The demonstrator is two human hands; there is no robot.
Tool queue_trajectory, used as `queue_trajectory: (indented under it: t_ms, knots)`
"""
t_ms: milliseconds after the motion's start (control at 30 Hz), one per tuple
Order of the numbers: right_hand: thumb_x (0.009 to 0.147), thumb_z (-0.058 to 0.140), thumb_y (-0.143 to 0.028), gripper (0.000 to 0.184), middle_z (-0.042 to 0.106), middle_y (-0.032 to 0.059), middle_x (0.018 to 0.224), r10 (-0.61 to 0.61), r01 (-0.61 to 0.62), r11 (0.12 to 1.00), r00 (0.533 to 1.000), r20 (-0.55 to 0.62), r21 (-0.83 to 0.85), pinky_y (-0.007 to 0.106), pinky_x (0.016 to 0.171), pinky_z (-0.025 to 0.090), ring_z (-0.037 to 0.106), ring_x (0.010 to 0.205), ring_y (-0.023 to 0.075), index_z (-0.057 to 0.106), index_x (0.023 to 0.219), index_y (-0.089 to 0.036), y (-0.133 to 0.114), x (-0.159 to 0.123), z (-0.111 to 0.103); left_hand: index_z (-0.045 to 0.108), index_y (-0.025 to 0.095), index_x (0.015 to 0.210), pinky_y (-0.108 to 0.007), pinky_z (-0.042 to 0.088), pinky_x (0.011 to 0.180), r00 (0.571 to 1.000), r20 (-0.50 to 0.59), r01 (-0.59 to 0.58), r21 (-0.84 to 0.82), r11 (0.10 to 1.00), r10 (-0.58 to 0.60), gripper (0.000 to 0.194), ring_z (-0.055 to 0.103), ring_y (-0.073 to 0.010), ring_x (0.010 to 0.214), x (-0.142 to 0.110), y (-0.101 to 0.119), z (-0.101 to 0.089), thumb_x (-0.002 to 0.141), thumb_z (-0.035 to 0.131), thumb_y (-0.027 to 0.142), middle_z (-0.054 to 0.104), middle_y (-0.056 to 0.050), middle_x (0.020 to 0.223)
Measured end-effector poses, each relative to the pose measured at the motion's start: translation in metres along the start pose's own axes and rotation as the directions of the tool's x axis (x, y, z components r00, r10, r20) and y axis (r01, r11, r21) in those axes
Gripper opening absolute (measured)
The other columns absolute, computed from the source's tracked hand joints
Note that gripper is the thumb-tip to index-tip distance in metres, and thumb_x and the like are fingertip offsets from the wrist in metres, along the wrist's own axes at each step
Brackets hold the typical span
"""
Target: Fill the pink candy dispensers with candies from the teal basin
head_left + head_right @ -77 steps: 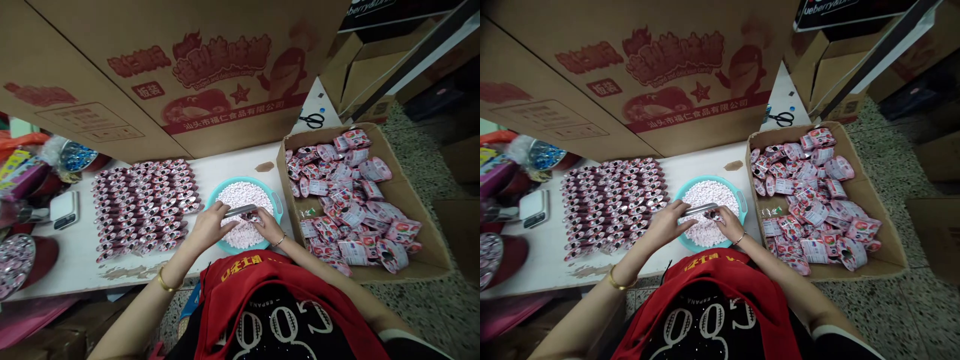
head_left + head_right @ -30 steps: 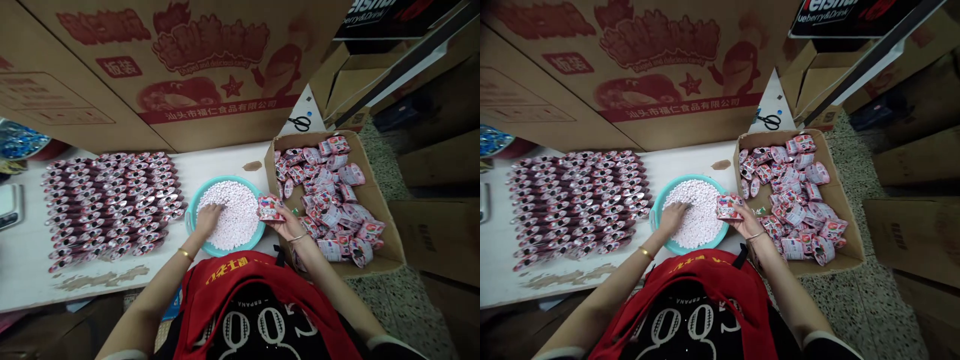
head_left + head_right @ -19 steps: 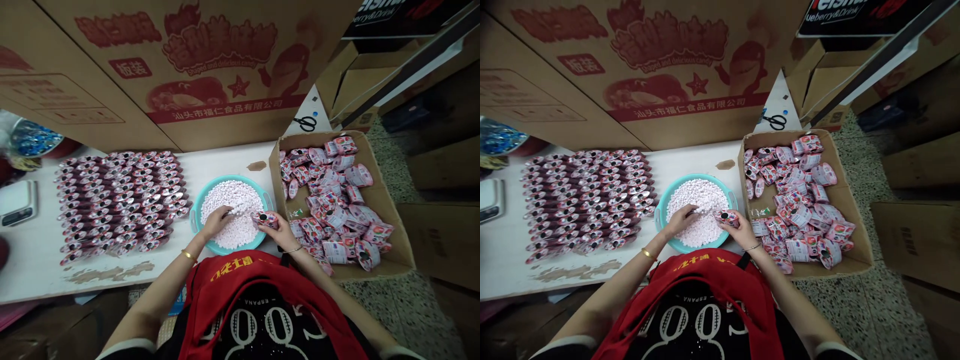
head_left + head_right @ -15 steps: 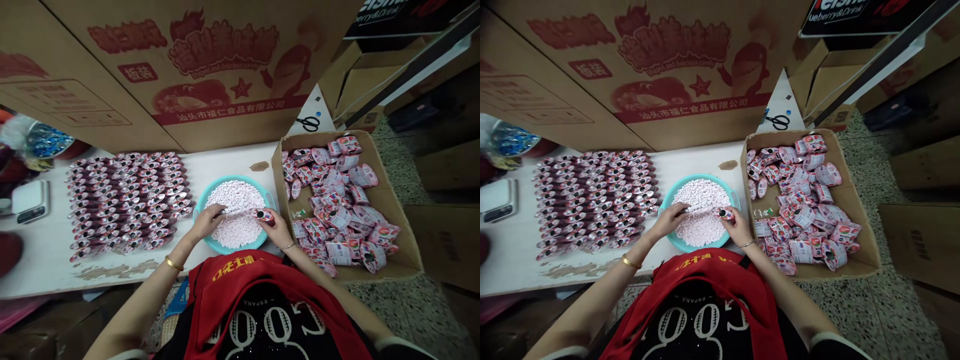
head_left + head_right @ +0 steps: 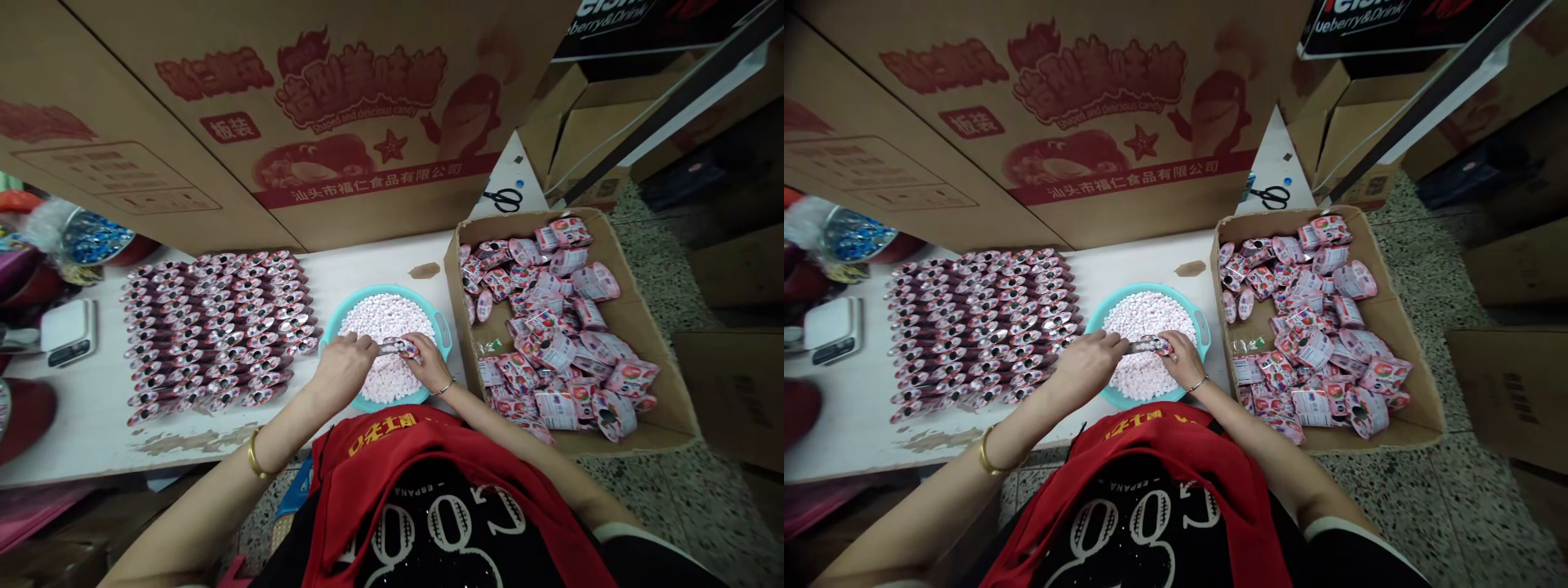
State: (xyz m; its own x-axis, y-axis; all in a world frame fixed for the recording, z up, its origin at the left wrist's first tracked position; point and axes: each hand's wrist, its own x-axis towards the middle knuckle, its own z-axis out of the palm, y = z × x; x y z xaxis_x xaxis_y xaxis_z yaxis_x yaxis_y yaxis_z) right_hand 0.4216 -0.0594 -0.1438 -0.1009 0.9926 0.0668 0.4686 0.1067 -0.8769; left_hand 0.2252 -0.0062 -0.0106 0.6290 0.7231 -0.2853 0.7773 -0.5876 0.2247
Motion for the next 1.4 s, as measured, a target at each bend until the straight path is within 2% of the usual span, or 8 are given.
queue_trajectory:
  t_ms: [167, 333, 500, 633, 800, 1000, 1200, 1400]
  knots:
    - [0.082, 0.058, -0.021, 0.033, 0.064, 0.0101, 0.113, 0.041, -0.039, 0.998, 0.998, -0.049, 0.049, 0.042, 0.096, 0.048, 0.059, 0.109, 0.0242, 0.058, 0.115, -0.023, 0.007, -0.004, -0.008, 0.063, 0.018, 0.097, -0.037, 0.042, 0.072, 0.996, -0.052, 0.074, 0.076, 0.994, -0.070, 0.023, 0.056, -0.0245, 0.084, -0.011, -0.027, 0.011, 0.091, 0.041, 0.018, 0.062, -0.011, 0.089]
    - [0.082, 0.062, -0.030, 0.034, 0.065, 0.0093, 0.112, 0.148, -0.138, 0.988, 0.976, -0.157, 0.073, 0.040, 0.093, 0.050, 0.062, 0.104, 0.0233, 0.058, 0.114, -0.022, 0.011, -0.008, -0.023, 0.065, 0.017, 0.090, -0.038, 0.044, 0.080, 0.978, 0.084, 0.198, -0.091, 0.976, -0.190, 0.019, 0.058, -0.0244, 0.089, -0.007, -0.062, 0.091, 0.088, 0.046, 0.017, 0.063, -0.011, 0.087]
    - [0.079, 0.067, -0.037, 0.038, 0.067, 0.0087, 0.110, 0.232, -0.210, 0.970, 0.949, -0.214, 0.120, 0.038, 0.091, 0.051, 0.064, 0.100, 0.0228, 0.059, 0.113, -0.021, 0.016, -0.010, -0.030, 0.062, 0.019, 0.109, -0.038, 0.045, 0.090, 0.981, 0.077, 0.194, -0.382, 0.903, -0.178, 0.024, 0.058, -0.0243, 0.103, 0.026, -0.031, 0.163, 0.090, 0.048, 0.025, 0.065, -0.011, 0.106]
    - [0.077, 0.069, -0.040, 0.040, 0.068, 0.0079, 0.107, 0.290, -0.246, 0.947, 0.931, -0.221, 0.206, 0.037, 0.088, 0.052, 0.065, 0.096, 0.0221, 0.059, 0.112, -0.021, 0.021, -0.010, -0.031, 0.058, 0.018, 0.117, -0.035, 0.045, 0.095, 0.985, 0.042, 0.168, -0.498, 0.851, -0.169, 0.030, 0.058, -0.0221, 0.108, 0.041, -0.015, 0.178, 0.091, 0.047, 0.028, 0.065, -0.009, 0.116]
    - [0.079, 0.068, -0.038, 0.041, 0.067, 0.0086, 0.108, 0.270, -0.221, 0.951, 0.933, -0.237, 0.215, 0.039, 0.089, 0.052, 0.065, 0.096, 0.0223, 0.057, 0.114, -0.021, 0.020, -0.007, -0.036, 0.059, 0.019, 0.115, -0.033, 0.048, 0.088, 0.992, 0.002, 0.107, -0.578, 0.809, -0.129, 0.029, 0.062, -0.0195, 0.099, 0.021, -0.039, 0.155, 0.090, 0.050, 0.033, 0.067, -0.007, 0.109]
    - [0.083, 0.059, -0.028, 0.032, 0.063, 0.0109, 0.115, 0.112, -0.114, 0.993, 0.982, -0.151, -0.006, 0.043, 0.095, 0.049, 0.059, 0.108, 0.0250, 0.057, 0.115, -0.021, 0.011, -0.003, -0.030, 0.058, 0.020, 0.115, -0.033, 0.048, 0.088, 0.992, -0.124, -0.040, -0.542, 0.839, -0.033, 0.029, 0.061, -0.0192, 0.099, -0.014, -0.060, 0.089, 0.092, 0.049, 0.035, 0.066, -0.008, 0.105]
    - [0.079, 0.052, -0.011, 0.045, 0.061, 0.0098, 0.120, -0.041, 0.040, 0.996, 0.999, -0.008, -0.082, 0.045, 0.102, 0.045, 0.054, 0.117, 0.0251, 0.055, 0.122, -0.023, 0.004, -0.005, -0.009, 0.062, 0.018, 0.103, -0.034, 0.046, 0.076, 0.999, -0.040, -0.039, -0.120, 0.992, 0.035, 0.020, 0.059, -0.0221, 0.090, -0.012, -0.028, 0.028, 0.093, 0.045, 0.026, 0.065, -0.009, 0.094]
    - [0.078, 0.052, -0.009, 0.046, 0.061, 0.0104, 0.119, -0.060, 0.060, 0.996, 0.998, -0.002, -0.071, 0.046, 0.101, 0.046, 0.054, 0.117, 0.0256, 0.056, 0.122, -0.022, 0.007, -0.008, -0.006, 0.062, 0.017, 0.094, -0.035, 0.044, 0.069, 0.999, 0.032, -0.037, 0.191, 0.981, 0.031, 0.020, 0.058, -0.0236, 0.085, -0.010, 0.005, -0.008, 0.089, 0.044, 0.011, 0.063, -0.009, 0.089]
